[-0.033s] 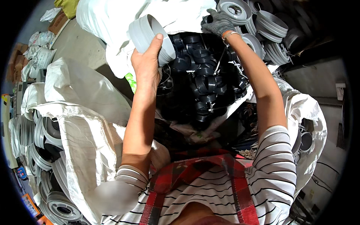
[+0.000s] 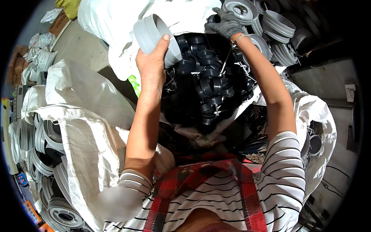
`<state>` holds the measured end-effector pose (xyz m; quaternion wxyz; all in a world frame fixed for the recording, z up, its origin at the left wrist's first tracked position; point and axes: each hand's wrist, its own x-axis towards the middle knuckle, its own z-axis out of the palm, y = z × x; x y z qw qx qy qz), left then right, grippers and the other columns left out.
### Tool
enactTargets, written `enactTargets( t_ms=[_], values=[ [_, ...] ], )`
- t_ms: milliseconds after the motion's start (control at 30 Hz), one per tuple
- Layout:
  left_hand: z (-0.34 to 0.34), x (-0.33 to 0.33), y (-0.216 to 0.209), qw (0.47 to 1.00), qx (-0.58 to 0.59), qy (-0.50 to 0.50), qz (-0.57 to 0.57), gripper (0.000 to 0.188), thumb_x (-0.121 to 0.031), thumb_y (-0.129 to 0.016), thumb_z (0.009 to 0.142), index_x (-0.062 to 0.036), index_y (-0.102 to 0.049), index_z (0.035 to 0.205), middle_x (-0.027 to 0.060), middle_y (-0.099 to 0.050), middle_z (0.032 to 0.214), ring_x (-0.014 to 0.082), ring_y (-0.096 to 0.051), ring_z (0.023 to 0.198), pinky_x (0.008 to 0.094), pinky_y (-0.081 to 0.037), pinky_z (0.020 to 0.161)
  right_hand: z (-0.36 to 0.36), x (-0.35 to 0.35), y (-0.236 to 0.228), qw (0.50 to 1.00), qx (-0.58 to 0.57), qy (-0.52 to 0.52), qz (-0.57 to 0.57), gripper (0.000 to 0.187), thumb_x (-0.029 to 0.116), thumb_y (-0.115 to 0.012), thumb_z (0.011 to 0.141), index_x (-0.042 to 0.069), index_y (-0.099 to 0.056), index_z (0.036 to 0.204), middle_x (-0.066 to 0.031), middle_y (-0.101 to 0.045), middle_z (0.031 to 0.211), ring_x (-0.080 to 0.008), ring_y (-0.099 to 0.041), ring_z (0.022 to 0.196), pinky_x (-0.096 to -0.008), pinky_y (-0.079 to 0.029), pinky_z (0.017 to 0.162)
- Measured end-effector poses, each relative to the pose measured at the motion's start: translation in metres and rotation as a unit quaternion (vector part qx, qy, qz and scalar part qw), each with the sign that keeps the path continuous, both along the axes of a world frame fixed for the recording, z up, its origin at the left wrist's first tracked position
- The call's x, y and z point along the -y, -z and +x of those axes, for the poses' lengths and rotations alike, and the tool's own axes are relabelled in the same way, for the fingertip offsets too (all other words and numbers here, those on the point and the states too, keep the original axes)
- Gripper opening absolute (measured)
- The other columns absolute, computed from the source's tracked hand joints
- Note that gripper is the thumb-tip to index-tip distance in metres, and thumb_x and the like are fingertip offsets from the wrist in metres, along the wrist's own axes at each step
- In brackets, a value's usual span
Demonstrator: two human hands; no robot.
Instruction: The person repeatedly picks up gray circular plastic rings and black circular plastic caps from large white sacks. They insert the black caps into the center of the gray rings and place the assembled units into a stack.
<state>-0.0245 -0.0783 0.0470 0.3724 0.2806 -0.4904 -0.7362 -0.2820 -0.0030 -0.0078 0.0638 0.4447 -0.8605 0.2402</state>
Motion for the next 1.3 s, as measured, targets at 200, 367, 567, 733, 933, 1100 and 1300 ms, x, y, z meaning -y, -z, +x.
enactTargets(
  t_ms=[200,367,567,733,933,1100,1300],
  values=[
    [-0.003,-0.029,0.016,0.945,-0.059,0.231,0.224,0.05,-0.03,-0.059,0.087,0.0087,-0.05,0.116,0.0155,-0.061,0.102,0.0211,-0.059,0.098,0.0315,-0.047,0.088,0.11,-0.079,-0.061,0.953,0.163,-0.132,-0.22,0.072,0.038,-0.079,0.063,0.003,-0.045,0.116,-0.0145,-0.056,0.104,-0.0219,-0.058,0.093,-0.0312,-0.05,0.08],
    [-0.01,-0.048,0.016,0.953,-0.066,0.224,0.193,0.051,-0.026,-0.057,0.088,0.0096,-0.043,0.122,0.0194,-0.055,0.113,0.0253,-0.057,0.103,0.036,-0.046,0.092,0.116,-0.105,-0.059,0.99,0.028,-0.123,-0.069,0.078,0.035,-0.077,0.063,0.005,-0.044,0.127,-0.0192,-0.052,0.116,-0.031,-0.054,0.105,-0.0388,-0.045,0.09],
    [-0.008,-0.051,0.018,0.952,-0.001,0.277,0.133,0.045,-0.024,-0.06,0.086,0.0066,-0.048,0.118,0.0136,-0.059,0.109,0.0221,-0.059,0.098,0.0365,-0.047,0.09,0.112,-0.113,-0.038,0.992,0.044,-0.117,-0.01,0.079,0.033,-0.074,0.058,0.0,-0.045,0.124,-0.0236,-0.051,0.115,-0.0357,-0.052,0.106,-0.0394,-0.042,0.093],
    [-0.007,-0.053,0.017,0.951,0.045,0.289,0.099,0.04,-0.024,-0.06,0.086,0.0058,-0.053,0.111,0.0128,-0.06,0.105,0.0204,-0.06,0.094,0.0363,-0.05,0.084,0.11,-0.115,-0.024,0.977,-0.01,-0.187,-0.104,0.075,0.031,-0.072,0.06,-0.001,-0.046,0.122,-0.0227,-0.052,0.113,-0.036,-0.051,0.108,-0.0407,-0.041,0.095],
    [-0.006,-0.048,0.014,0.938,0.067,0.322,0.114,0.049,-0.026,-0.066,0.084,0.007,-0.05,0.117,0.013,-0.06,0.105,0.019,-0.06,0.092,0.0319,-0.049,0.082,0.116,-0.119,-0.035,0.98,0.039,-0.194,-0.01,0.075,0.028,-0.073,0.061,0.005,-0.045,0.127,-0.0207,-0.045,0.126,-0.0346,-0.044,0.119,-0.0397,-0.038,0.101],
    [-0.008,-0.06,0.021,0.961,0.026,0.276,0.003,0.046,-0.027,-0.07,0.081,0.0047,-0.054,0.111,0.0088,-0.06,0.101,0.0153,-0.057,0.089,0.0278,-0.046,0.081,0.103,-0.117,-0.008,0.96,0.211,-0.184,-0.002,0.054,0.022,-0.065,0.077,0.006,-0.046,0.125,-0.0097,-0.06,0.085,-0.0237,-0.061,0.073,-0.0304,-0.051,0.068],
    [-0.008,-0.058,0.028,0.959,0.095,0.258,-0.069,0.044,-0.026,-0.074,0.076,0.0022,-0.056,0.105,0.0058,-0.06,0.096,0.0114,-0.057,0.083,0.0264,-0.046,0.072,0.112,-0.108,0.001,0.941,0.215,-0.111,-0.238,0.059,0.048,-0.06,0.082,-0.004,-0.053,0.109,-0.0147,-0.065,0.086,-0.0211,-0.065,0.071,-0.0284,-0.053,0.058]
  ],
)
